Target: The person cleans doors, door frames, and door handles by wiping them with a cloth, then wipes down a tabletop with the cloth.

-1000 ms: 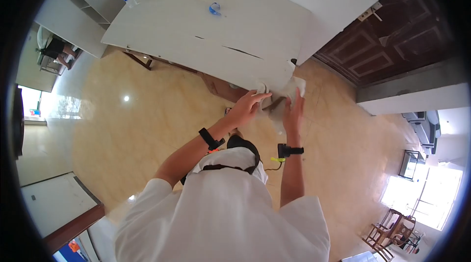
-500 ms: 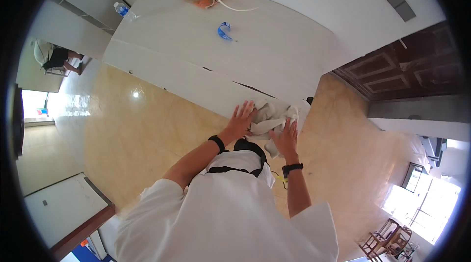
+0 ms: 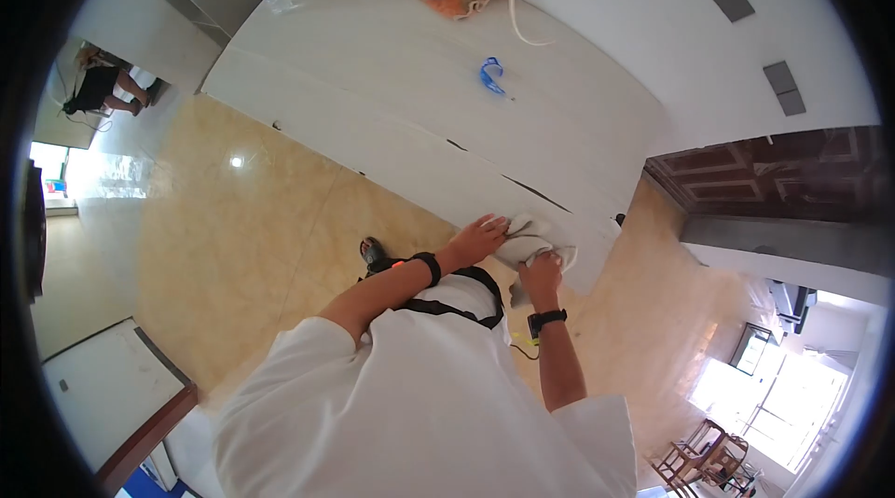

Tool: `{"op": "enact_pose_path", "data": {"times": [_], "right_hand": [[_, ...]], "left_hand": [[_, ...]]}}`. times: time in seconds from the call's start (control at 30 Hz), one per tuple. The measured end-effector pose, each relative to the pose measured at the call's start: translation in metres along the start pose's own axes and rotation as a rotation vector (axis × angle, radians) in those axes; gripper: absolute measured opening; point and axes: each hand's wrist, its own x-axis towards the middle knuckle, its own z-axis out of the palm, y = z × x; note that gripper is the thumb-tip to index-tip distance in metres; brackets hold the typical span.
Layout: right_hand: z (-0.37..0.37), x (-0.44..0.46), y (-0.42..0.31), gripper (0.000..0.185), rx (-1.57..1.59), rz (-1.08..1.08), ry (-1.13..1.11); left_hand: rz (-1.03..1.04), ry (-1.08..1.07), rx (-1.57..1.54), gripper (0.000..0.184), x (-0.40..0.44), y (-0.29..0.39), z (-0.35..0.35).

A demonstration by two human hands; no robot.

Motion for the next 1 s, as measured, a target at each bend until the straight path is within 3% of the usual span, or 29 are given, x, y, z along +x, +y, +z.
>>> {"op": "enact_pose_path", "data": {"times": [0.13, 0.3, 0.6, 0.73, 0.83, 1.0], "right_hand": [[-0.029, 0.015, -0.081, 0.049, -0.088, -0.054, -0.153], [-0.040, 0.039, -0.157, 0.035, -0.149, -0.155, -0.115], [-0.060, 0.104, -0.288, 0.050, -0.032, -0.282, -0.271], [-0.067, 0.128, -0.351, 0.044, -0.039, -0.280, -0.316], [-0.067, 0.151, -0.392, 0.045, -0.080, -0.265, -0.342], [-0.076, 0.173, -0.439, 0.049, -0.011, -0.174, -0.437]], "left_hand": [[-0.090, 0.098, -0.010, 0.031, -0.039, -0.040, -0.019], [-0.216, -0.076, 0.002, 0.017, -0.069, -0.091, -0.065], [-0.487, -0.140, -0.086, 0.009, -0.111, -0.204, -0.105], [-0.623, -0.101, -0.174, 0.013, -0.142, -0.251, -0.118], [-0.588, -0.117, -0.153, 0.010, -0.152, -0.289, -0.122], [-0.560, -0.281, -0.245, 0.035, -0.152, -0.340, -0.159]]}}
